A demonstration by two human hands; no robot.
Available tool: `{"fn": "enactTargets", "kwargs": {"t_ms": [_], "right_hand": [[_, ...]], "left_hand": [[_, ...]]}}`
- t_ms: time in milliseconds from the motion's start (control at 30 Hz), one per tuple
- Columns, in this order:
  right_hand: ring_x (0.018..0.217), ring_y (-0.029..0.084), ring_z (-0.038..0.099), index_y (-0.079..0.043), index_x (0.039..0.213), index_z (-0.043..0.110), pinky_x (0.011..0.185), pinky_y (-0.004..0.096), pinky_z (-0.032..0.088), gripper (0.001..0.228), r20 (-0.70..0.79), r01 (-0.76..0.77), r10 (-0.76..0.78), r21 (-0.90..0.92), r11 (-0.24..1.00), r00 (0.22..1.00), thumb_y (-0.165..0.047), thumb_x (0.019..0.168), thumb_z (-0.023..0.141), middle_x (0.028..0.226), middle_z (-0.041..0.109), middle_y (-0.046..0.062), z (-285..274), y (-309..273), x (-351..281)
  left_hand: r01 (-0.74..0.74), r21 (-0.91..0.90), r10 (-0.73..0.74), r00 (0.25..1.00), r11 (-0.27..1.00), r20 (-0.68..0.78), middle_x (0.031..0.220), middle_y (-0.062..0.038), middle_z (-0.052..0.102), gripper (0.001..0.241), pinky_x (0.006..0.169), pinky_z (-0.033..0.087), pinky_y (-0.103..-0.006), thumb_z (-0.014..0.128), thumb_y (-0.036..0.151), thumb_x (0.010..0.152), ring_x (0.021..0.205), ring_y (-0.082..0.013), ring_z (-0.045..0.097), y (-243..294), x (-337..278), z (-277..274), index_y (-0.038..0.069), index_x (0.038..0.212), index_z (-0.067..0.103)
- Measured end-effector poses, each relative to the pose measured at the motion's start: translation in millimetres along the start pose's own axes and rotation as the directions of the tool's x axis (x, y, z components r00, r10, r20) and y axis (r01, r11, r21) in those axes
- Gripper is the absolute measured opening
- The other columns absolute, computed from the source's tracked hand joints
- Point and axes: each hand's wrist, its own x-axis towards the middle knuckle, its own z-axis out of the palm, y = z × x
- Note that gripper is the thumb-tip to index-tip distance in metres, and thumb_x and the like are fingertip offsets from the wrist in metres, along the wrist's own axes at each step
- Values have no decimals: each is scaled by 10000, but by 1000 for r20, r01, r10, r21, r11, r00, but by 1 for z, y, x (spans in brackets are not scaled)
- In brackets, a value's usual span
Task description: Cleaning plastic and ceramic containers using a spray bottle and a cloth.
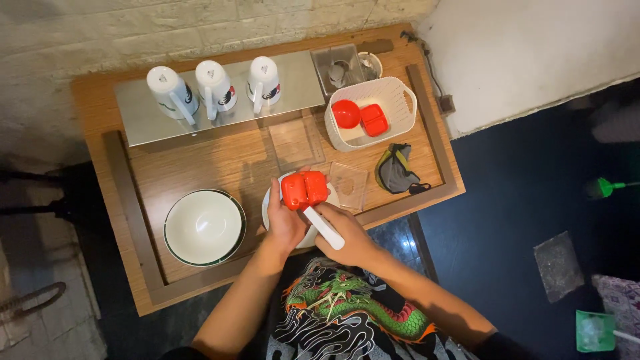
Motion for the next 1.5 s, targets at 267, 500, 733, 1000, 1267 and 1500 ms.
{"fn": "enactTargets", "kwargs": {"t_ms": [267,500,733,1000,1267,1500], "right_hand": [[839,363,695,-19,1124,608,754,394,548,383,-34,-22,22,1,1000,999,-18,741,613,909,655,172,-1,4,-1],[877,335,715,-22,1151,618,759,372,555,392,-74,-31,32,15,999,997,-22,758,625,941,673,160,1,5,-2],[845,251,724,-27,1107,638,760,342,556,343,-191,-73,85,67,995,978,-23,765,615,943,701,130,-2,23,-7],[752,150,656,-48,1112,656,710,295,535,334,-341,-119,136,71,990,930,-41,779,641,901,671,57,-32,51,-20],[1050,213,617,18,1310,535,927,341,506,471,-648,-112,47,-59,992,760,-126,912,742,1162,628,133,-103,113,-26],[1006,220,648,-3,1282,572,906,357,524,437,-658,-182,115,-35,983,745,-203,940,757,1094,660,122,-155,169,-7]], "left_hand": [[24,-35,-24,1000,999,-17,1395,-269,593,783,1018,486,-478,298,667,1002,1148,-370,631,-4,-1,5,90,1516,423],[-6,-9,6,1000,1000,-15,1364,-257,602,768,1029,488,-496,295,661,1014,1138,-378,635,-3,-1,5,75,1488,444],[-34,-48,33,999,998,-29,1385,-243,599,729,942,436,-450,269,656,1019,1195,-339,595,4,-2,8,112,1470,447],[-26,-60,23,998,998,-52,1414,-227,583,712,971,444,-435,304,651,1012,1240,-327,579,-6,12,-5,117,1454,466],[-27,59,36,988,998,-152,1463,-133,565,792,994,422,-477,317,691,947,1255,-325,572,-6,10,15,165,1526,442],[-131,112,158,949,985,-275,1460,-124,545,794,944,385,-487,307,707,950,1251,-344,552,-30,1,32,179,1527,445]]}}
